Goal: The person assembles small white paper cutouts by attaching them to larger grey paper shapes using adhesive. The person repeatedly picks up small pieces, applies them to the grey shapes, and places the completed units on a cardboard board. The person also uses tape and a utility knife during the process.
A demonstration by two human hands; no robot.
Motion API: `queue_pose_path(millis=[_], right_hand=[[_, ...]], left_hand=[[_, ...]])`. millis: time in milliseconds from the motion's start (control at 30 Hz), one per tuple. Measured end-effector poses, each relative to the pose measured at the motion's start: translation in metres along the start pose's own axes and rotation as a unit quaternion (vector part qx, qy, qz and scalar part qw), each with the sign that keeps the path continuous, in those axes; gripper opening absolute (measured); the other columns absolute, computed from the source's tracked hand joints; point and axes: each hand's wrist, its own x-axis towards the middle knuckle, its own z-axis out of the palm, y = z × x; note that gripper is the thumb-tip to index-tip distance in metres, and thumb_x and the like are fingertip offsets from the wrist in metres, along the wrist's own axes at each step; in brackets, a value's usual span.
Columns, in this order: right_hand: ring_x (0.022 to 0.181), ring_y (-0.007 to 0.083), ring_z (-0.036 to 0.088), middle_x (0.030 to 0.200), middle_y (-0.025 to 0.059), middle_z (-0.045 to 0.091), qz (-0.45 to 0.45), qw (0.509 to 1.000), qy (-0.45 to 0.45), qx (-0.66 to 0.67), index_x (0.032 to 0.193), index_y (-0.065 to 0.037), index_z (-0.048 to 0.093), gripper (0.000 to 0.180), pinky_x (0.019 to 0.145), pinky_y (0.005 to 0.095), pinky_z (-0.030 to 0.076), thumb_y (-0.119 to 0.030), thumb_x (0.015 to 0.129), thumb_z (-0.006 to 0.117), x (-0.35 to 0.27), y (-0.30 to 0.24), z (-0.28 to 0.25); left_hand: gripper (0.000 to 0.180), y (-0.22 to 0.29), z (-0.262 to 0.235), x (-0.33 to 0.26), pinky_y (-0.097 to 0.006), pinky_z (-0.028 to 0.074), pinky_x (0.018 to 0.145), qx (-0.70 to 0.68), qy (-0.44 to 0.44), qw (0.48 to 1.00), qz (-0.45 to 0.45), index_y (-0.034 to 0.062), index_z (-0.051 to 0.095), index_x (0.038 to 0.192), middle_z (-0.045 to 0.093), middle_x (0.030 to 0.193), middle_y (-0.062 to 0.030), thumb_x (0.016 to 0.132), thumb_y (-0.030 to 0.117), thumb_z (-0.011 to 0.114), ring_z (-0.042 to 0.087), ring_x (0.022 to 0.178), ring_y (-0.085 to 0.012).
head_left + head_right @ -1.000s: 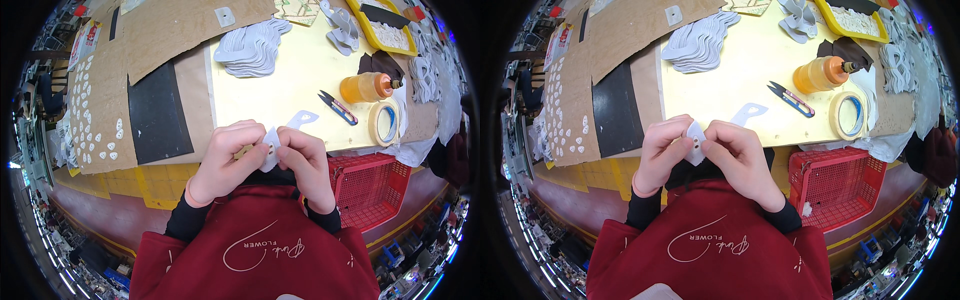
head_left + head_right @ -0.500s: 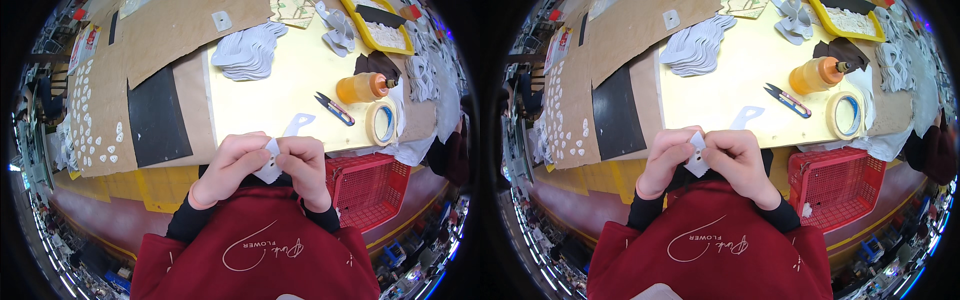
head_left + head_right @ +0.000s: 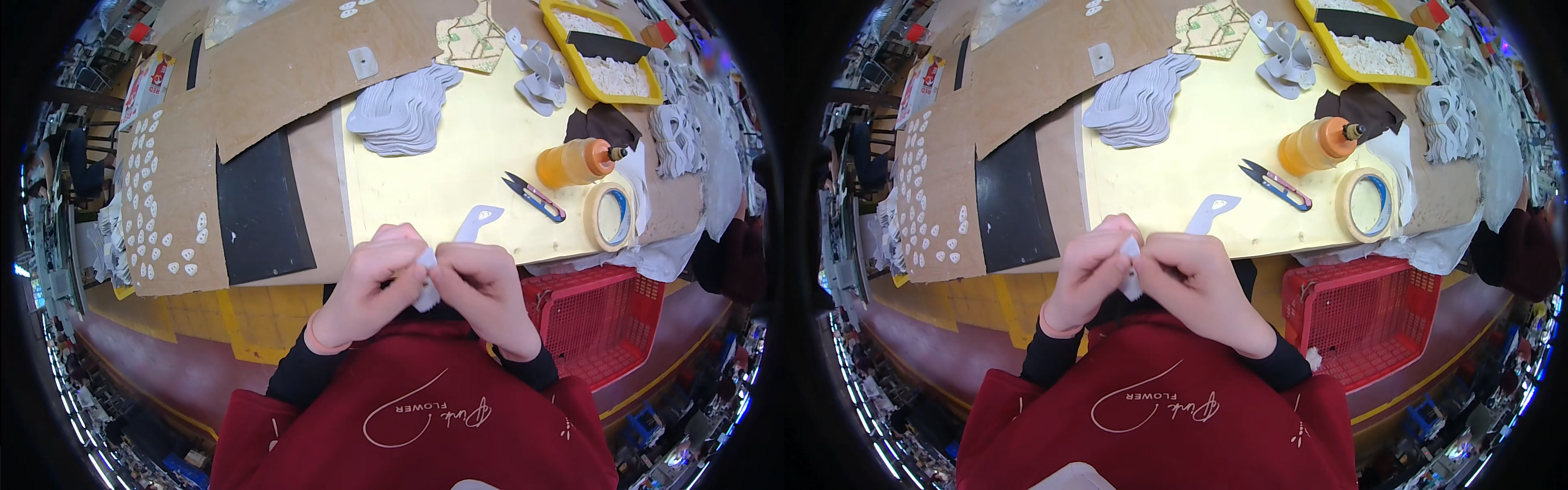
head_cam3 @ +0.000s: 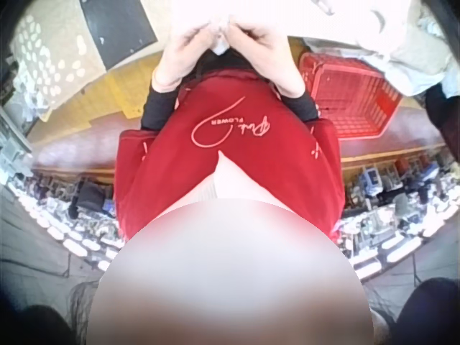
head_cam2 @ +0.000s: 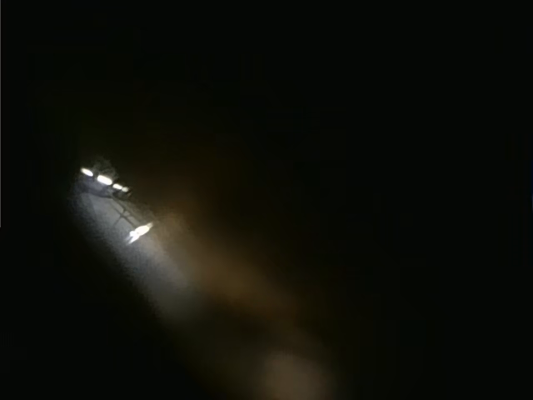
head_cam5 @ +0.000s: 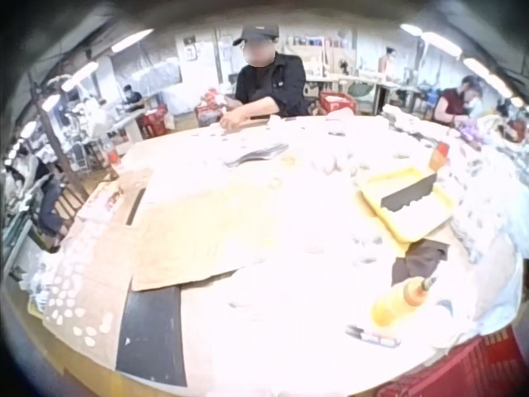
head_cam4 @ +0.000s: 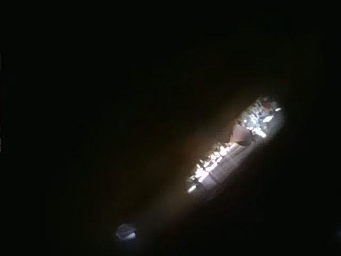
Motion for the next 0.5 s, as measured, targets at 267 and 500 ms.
queue_pose_path(millis=[267, 500], right_hand=[[0.11, 0.0296, 0.062, 0.113, 0.0127, 0.066, -0.145, 0.931, 0.099, -0.32, 0.12, -0.003, 0.064, 0.039, 0.101, 0.0427, 0.045, -0.008, 0.083, 0.076, 0.021, 0.023, 0.02], [0.094, 0.0305, 0.06, 0.09, 0.0095, 0.062, -0.155, 0.911, 0.096, -0.369, 0.101, -0.004, 0.07, 0.015, 0.099, 0.0442, 0.044, -0.001, 0.086, 0.069, 0.013, 0.045, 0.013]], left_hand=[[0.03, -0.007, -0.008, 0.017, -0.03, 0.046, 0.08, -0.357, 0.331, 0.872, -0.051, -0.0017, 0.064, 0.102, 0.064, 0.092, -0.0037, 0.11, 0.02, 0.044, 0.056, 0.085, -0.011], [0.021, -0.019, -0.038, -0.001, -0.03, 0.049, 0.064, 0.254, 0.227, 0.92, -0.194, -0.0061, 0.071, 0.097, 0.07, 0.077, -0.0123, 0.096, 0.014, 0.069, 0.062, 0.065, -0.0142]])
